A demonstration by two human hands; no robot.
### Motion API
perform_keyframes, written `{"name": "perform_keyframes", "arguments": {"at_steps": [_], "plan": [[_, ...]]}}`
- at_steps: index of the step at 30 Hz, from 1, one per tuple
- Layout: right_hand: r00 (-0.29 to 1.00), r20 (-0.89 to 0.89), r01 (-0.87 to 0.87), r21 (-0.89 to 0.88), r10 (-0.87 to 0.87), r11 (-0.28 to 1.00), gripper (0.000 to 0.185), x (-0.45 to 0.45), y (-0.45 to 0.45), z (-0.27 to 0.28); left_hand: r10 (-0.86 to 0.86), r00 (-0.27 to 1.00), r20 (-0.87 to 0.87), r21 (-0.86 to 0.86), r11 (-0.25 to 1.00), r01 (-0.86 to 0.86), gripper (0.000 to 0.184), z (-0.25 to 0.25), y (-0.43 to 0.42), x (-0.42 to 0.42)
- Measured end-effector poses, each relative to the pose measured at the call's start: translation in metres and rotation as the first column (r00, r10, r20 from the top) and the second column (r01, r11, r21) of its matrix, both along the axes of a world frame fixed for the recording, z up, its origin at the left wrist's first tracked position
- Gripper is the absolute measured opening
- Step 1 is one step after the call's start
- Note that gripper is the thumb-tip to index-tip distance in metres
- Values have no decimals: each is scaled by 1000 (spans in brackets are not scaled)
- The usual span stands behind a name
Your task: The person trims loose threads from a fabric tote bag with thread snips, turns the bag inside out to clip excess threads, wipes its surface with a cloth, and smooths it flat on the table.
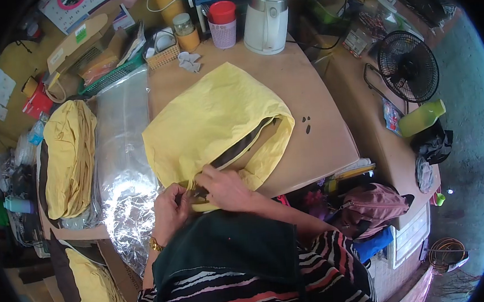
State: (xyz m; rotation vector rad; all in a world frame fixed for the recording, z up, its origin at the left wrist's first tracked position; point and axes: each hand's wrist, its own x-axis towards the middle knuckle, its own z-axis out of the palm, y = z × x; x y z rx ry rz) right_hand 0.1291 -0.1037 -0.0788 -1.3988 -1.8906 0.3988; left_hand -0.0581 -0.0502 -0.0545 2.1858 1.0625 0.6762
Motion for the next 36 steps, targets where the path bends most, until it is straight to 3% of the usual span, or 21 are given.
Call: {"name": "perform_keyframes", "arguments": {"at_steps": [4, 6, 8, 12, 14, 16, 18, 20, 23, 25, 28, 30, 32, 33, 36], "plan": [[929, 135, 313, 210, -345, 926, 33, 57, 15, -10, 48, 998, -35, 4, 999, -48, 9, 16, 0, -13], [818, 173, 488, 300, -549, 820, 26, 102, 16, -5, 78, 994, -75, 81, 994, -72, 8, 19, 5, -31], [711, 92, 638, 332, -697, 695, 21, 143, 11, 1, 121, 986, -118, 158, 982, -102, 8, 23, 7, -41], [743, 121, 622, 238, -658, 746, 14, 141, 2, 2, 209, 961, -181, 241, 957, -163, 9, 16, 18, -60], [815, -163, 558, -39, -557, 829, 13, 142, -2, 3, 311, 892, -328, 396, 903, -170, 17, 16, 28, -69], [721, -305, 617, -126, -623, 776, 19, 157, -9, -3, 350, 877, -330, 342, 910, -234, 27, 20, 29, -78], [698, -296, 634, -169, -653, 755, 18, 168, -14, -7, 105, 982, -154, 175, 982, -78, 33, 20, 23, -76], [666, -275, 667, -196, -693, 719, 18, 166, -14, -9, -141, 976, -164, 148, 975, 166, 39, 22, 11, -53], [677, -324, 650, -160, -661, 743, 17, 149, -9, -13, -113, 959, -261, 289, 939, 189, 43, 11, -2, -24], [760, -350, 550, -101, -547, 829, 22, 133, -7, -8, -110, 952, -287, 280, 940, 193, 44, -9, 0, -28], [791, -222, 559, -114, -570, 821, 28, 115, 2, 3, -119, 946, -303, 270, 941, 205, 45, -19, 3, -33], [782, -252, 566, -96, -570, 819, 29, 113, -2, 6, -120, 946, -301, 256, 945, 202, 46, -21, 3, -34], [900, -265, 307, -177, -346, 935, 28, 110, -7, 26, -111, 954, -278, 278, 941, 191, 43, -20, 5, -34], [902, -270, 296, -183, -337, 938, 28, 106, -7, 27, -110, 960, -258, 250, 952, 176, 41, -20, 6, -34], [991, -95, 80, -105, -90, 991, 25, 102, -6, 14, -110, 956, -271, 304, 933, 193, 29, -22, 10, -35]]}}
